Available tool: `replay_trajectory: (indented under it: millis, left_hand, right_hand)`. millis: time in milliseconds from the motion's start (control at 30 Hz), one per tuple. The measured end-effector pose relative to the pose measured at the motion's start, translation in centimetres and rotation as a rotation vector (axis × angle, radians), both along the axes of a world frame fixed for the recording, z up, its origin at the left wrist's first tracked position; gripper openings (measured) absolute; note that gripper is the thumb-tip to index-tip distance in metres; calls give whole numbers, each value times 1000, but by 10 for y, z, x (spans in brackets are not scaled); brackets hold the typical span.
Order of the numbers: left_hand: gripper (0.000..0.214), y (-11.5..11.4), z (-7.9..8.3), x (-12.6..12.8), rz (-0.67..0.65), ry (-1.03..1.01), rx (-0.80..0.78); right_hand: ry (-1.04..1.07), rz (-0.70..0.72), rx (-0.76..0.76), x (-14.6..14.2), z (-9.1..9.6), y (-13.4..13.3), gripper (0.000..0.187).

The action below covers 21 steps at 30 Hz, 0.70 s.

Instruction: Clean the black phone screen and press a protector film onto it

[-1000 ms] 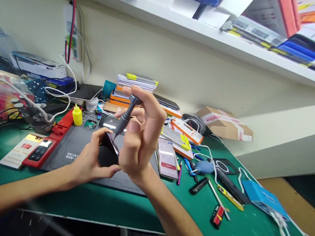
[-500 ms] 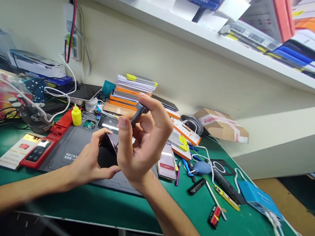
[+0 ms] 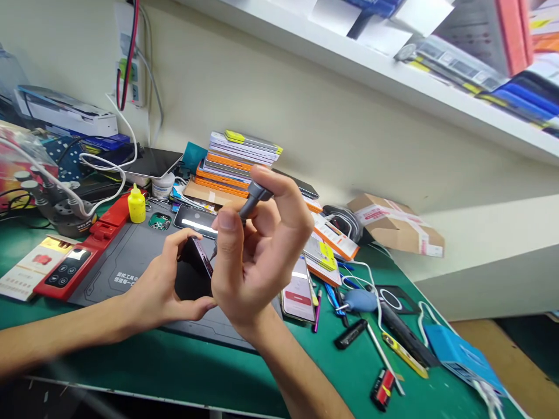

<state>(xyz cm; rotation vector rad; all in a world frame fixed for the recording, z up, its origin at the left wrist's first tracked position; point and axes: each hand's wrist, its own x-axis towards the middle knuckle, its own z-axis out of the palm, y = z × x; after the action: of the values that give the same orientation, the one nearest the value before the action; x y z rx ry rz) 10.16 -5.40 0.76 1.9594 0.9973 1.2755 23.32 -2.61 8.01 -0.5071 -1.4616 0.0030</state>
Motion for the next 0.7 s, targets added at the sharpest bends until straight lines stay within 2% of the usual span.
replay_trajectory:
  millis: [167, 300, 433, 500, 567, 633, 700]
  left_hand:
    - [89, 1, 0, 1, -7, -3, -5]
    - [89, 2, -3, 1, -19, -18, 18]
    - [90, 3, -6, 1, -48, -31, 39]
    - [89, 2, -6, 0, -55, -35, 48]
    - [89, 2, -5, 0, -35, -30, 30]
    - [88, 1, -3, 0, -18, -25, -5]
    - [88, 0, -2, 0, -12, -26, -23]
  right_hand:
    - [-21, 0, 42, 1, 2, 1, 33]
    - [-31, 34, -26, 0, 3, -1, 38]
    - [32, 145, -79, -2, 2, -1, 37]
    - [43, 204, -47, -2, 3, 1, 38]
    - [44, 172, 23, -3, 3, 3, 34]
    - [29, 104, 34, -3, 3, 5, 33]
    - [38, 103, 33, -2, 3, 6, 35]
